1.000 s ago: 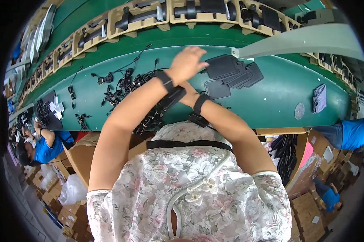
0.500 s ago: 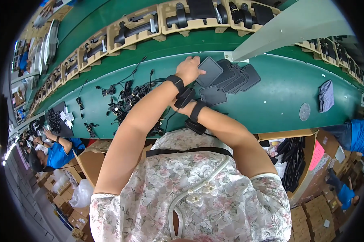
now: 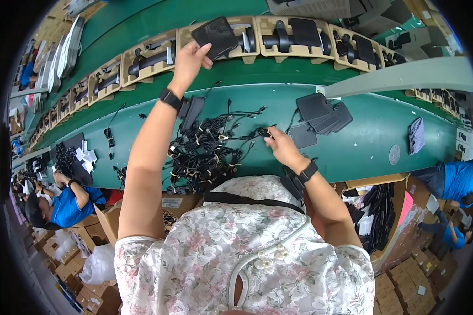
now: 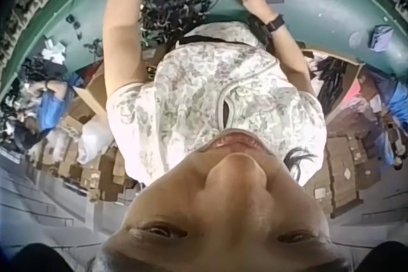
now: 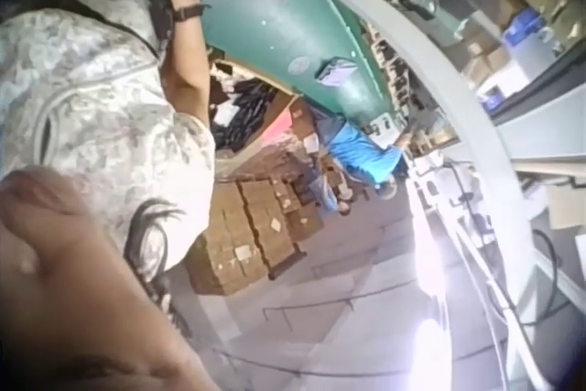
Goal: The person picks up a black pad and a bundled cable by hand, places the pad into a cardboard tray, and then tucks the cable into the tray beside it, repeating this process for the remaining trays.
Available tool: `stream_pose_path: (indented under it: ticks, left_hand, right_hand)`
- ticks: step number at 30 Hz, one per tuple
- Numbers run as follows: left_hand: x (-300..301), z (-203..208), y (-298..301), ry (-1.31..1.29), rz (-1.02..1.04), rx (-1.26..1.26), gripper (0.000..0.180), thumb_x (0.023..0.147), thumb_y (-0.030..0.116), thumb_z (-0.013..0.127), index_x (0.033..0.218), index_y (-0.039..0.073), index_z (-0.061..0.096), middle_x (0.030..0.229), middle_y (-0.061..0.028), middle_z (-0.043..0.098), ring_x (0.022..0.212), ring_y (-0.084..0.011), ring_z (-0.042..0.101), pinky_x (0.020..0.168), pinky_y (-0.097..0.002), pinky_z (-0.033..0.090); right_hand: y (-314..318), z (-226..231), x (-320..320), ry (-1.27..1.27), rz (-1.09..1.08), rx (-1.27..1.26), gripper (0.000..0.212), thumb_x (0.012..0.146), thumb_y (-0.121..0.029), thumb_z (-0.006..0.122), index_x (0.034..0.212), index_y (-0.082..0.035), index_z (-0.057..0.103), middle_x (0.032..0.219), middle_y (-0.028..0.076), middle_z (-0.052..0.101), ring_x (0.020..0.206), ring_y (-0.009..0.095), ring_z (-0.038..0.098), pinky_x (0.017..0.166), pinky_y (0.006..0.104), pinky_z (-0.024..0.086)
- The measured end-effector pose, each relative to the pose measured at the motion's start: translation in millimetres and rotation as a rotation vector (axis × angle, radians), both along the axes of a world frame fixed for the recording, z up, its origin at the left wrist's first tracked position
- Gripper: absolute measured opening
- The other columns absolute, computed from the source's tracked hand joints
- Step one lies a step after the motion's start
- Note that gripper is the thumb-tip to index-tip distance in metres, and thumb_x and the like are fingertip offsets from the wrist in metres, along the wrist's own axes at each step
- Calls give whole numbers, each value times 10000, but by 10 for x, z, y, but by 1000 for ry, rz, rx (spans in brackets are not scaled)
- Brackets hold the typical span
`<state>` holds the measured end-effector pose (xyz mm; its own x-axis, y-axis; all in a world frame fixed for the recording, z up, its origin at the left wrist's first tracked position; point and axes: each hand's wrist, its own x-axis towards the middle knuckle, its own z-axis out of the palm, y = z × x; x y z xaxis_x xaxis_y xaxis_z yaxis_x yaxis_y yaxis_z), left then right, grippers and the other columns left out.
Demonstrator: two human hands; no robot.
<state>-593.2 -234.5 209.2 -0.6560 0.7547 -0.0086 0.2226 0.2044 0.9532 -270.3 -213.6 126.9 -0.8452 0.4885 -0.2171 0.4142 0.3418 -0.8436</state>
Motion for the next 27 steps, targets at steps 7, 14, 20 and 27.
stream_pose_path:
  ticks: [7, 14, 20, 27]
  left_hand:
    - [-632, -202, 249, 46, -28, -126, 279, 858, 185, 618, 699, 3, 478, 563, -113, 603, 482, -153, 606, 445, -271, 459]
    - [-791, -160, 426, -4, -128, -342, 304, 866, 251, 611, 766, -29, 552, 576, -118, 615, 494, -179, 622, 483, -294, 490]
    - [-814, -261, 604, 728, -192, -717, 427, 860, 414, 572, 843, -9, 630, 742, -128, 662, 671, -244, 657, 563, -355, 514]
    - [-544, -106, 379, 996, -91, -588, 459, 844, 486, 554, 840, 34, 637, 807, -142, 652, 741, -282, 636, 612, -382, 503]
  right_hand:
    - [287, 573, -347, 183, -224, -69, 187, 944, -130, 457, 1074, 1, 487, 742, 26, 533, 700, 113, 498, 662, 245, 415]
    - [803, 1052, -595, 441, -431, -120, 243, 973, -187, 415, 1109, -3, 496, 785, 11, 534, 727, 84, 476, 712, 217, 391]
    - [1110, 1272, -793, 665, -563, -265, 303, 982, -242, 400, 1133, 6, 485, 830, 45, 537, 777, 121, 499, 786, 286, 429]
    - [1451, 1505, -1176, 982, -463, -424, 306, 977, -255, 407, 1078, 23, 483, 874, 79, 527, 817, 182, 517, 852, 395, 439]
